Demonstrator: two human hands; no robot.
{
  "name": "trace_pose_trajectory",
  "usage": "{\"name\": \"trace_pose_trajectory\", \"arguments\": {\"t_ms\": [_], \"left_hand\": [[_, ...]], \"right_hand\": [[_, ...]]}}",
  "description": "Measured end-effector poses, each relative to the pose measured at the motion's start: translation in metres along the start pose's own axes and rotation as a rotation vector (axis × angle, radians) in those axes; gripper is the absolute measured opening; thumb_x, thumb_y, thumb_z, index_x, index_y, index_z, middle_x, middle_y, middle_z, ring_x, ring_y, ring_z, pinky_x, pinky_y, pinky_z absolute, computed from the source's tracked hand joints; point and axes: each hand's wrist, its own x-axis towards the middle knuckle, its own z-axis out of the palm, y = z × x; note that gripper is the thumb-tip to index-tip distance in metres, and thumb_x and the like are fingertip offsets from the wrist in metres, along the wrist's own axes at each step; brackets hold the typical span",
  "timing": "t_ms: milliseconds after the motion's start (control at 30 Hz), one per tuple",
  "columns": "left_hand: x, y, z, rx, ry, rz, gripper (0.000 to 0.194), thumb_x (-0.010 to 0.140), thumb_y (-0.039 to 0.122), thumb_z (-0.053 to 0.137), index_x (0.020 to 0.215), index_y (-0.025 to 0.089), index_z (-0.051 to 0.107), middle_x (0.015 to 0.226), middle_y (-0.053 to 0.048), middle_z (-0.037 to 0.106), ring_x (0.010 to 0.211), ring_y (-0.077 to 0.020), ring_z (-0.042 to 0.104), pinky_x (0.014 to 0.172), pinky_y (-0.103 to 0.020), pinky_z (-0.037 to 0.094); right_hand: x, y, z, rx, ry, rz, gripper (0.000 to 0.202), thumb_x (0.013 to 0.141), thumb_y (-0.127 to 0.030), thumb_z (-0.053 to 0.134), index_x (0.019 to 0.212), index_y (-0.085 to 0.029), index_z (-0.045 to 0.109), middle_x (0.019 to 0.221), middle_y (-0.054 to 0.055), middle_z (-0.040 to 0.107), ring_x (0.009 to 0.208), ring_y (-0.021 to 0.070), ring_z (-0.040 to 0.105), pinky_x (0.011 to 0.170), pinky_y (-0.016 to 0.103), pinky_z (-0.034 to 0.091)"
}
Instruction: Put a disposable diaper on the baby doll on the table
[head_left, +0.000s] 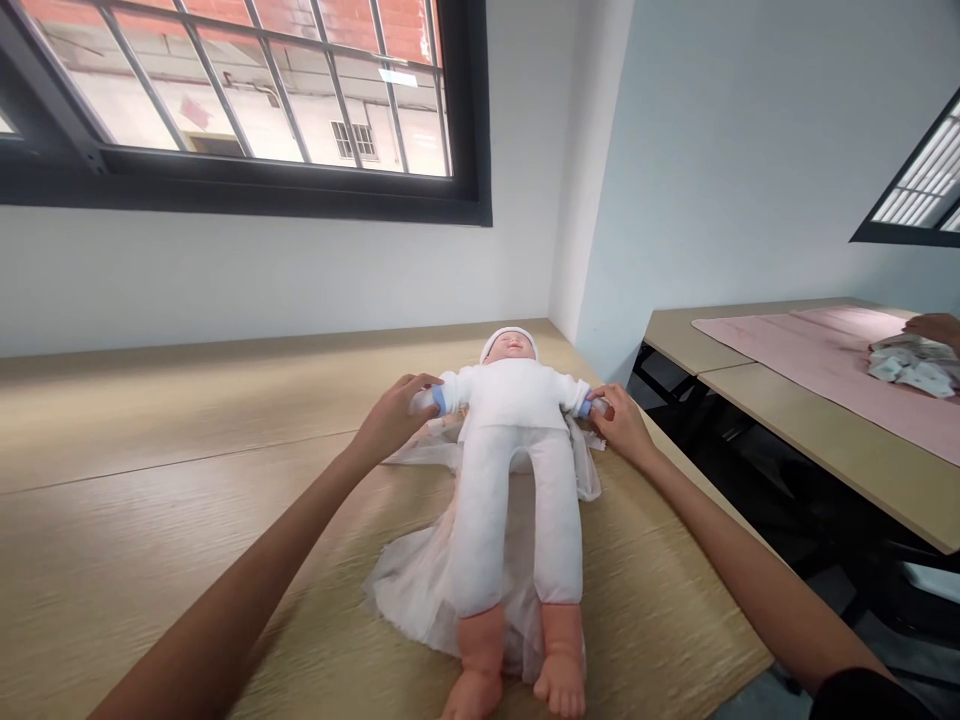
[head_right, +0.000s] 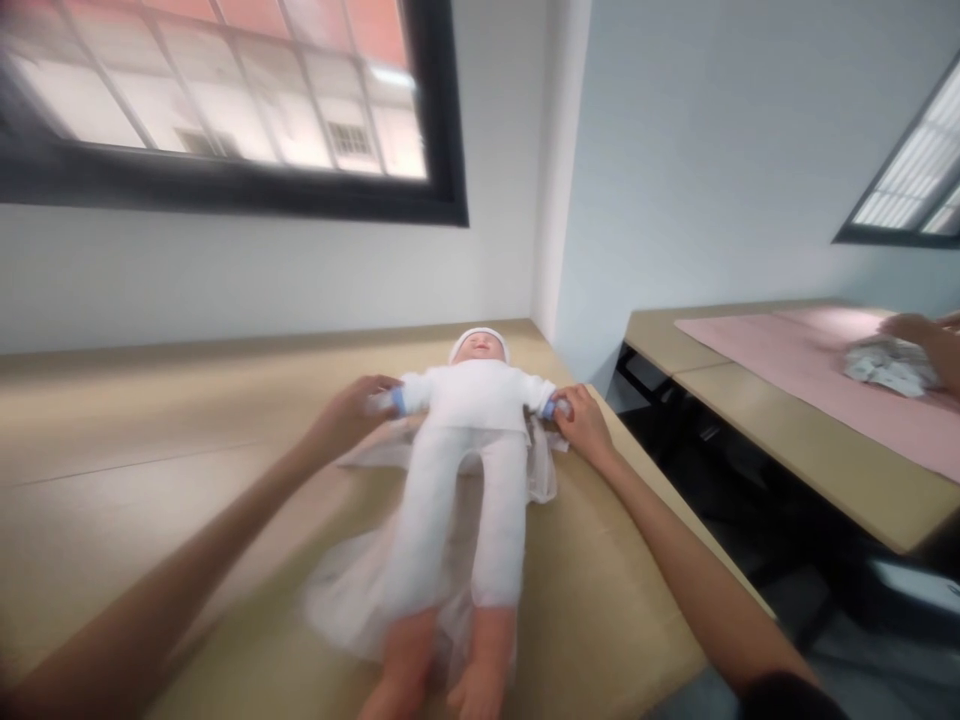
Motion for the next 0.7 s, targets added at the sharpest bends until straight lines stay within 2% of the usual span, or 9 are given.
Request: {"name": "trace_pose_trajectory", "arguments": {"t_ms": [167, 300, 467, 633, 700], "left_hand": [[0.002, -0.006, -0.002, -0.047, 0.021, 0.004, 0.023, 0.073, 0.034, 0.061, 0.094, 0.023, 0.063, 0.097, -0.003, 0.062, 0.084, -0.0195, 0.059, 0.071, -0.027, 0.046], [0.001, -0.005, -0.002, -0.038, 0.033, 0.092, 0.016, 0.078, 0.032, 0.057, 0.087, 0.023, 0.065, 0.101, -0.003, 0.057, 0.086, -0.0183, 0.058, 0.073, -0.028, 0.047], [0.001, -0.005, -0.005, 0.020, 0.023, 0.112, 0.020, 0.084, 0.032, 0.049, 0.085, 0.023, 0.067, 0.109, -0.004, 0.052, 0.090, -0.0186, 0.057, 0.078, -0.031, 0.047], [0.002, -0.011, -0.023, 0.189, -0.020, 0.276, 0.023, 0.085, 0.032, 0.047, 0.084, 0.022, 0.068, 0.103, -0.006, 0.055, 0.093, -0.0208, 0.055, 0.084, -0.035, 0.046], [0.001, -0.014, -0.034, 0.255, -0.062, 0.299, 0.022, 0.085, 0.034, 0.049, 0.083, 0.021, 0.067, 0.101, -0.006, 0.057, 0.092, -0.0207, 0.055, 0.086, -0.035, 0.045]], "right_hand": [[0.000, 0.001, -0.003, -0.013, 0.029, -0.044, 0.014, 0.080, -0.022, 0.051, 0.091, -0.020, 0.060, 0.095, 0.007, 0.061, 0.093, 0.0234, 0.058, 0.086, 0.037, 0.045], [0.000, 0.001, -0.005, -0.108, 0.027, -0.081, 0.016, 0.082, -0.022, 0.050, 0.091, -0.019, 0.064, 0.093, 0.008, 0.061, 0.091, 0.0238, 0.057, 0.086, 0.037, 0.043], [0.000, -0.001, -0.010, -0.217, 0.019, -0.074, 0.016, 0.084, -0.022, 0.050, 0.090, -0.019, 0.064, 0.094, 0.007, 0.061, 0.092, 0.0235, 0.057, 0.087, 0.037, 0.040], [0.003, 0.002, -0.021, -0.395, 0.023, -0.166, 0.012, 0.080, -0.016, 0.051, 0.084, -0.019, 0.062, 0.089, 0.006, 0.063, 0.090, 0.0224, 0.056, 0.088, 0.036, 0.036], [0.004, 0.004, -0.025, -0.463, 0.026, -0.217, 0.012, 0.079, -0.014, 0.050, 0.081, -0.019, 0.061, 0.086, 0.006, 0.063, 0.087, 0.0217, 0.055, 0.091, 0.036, 0.034]]}}
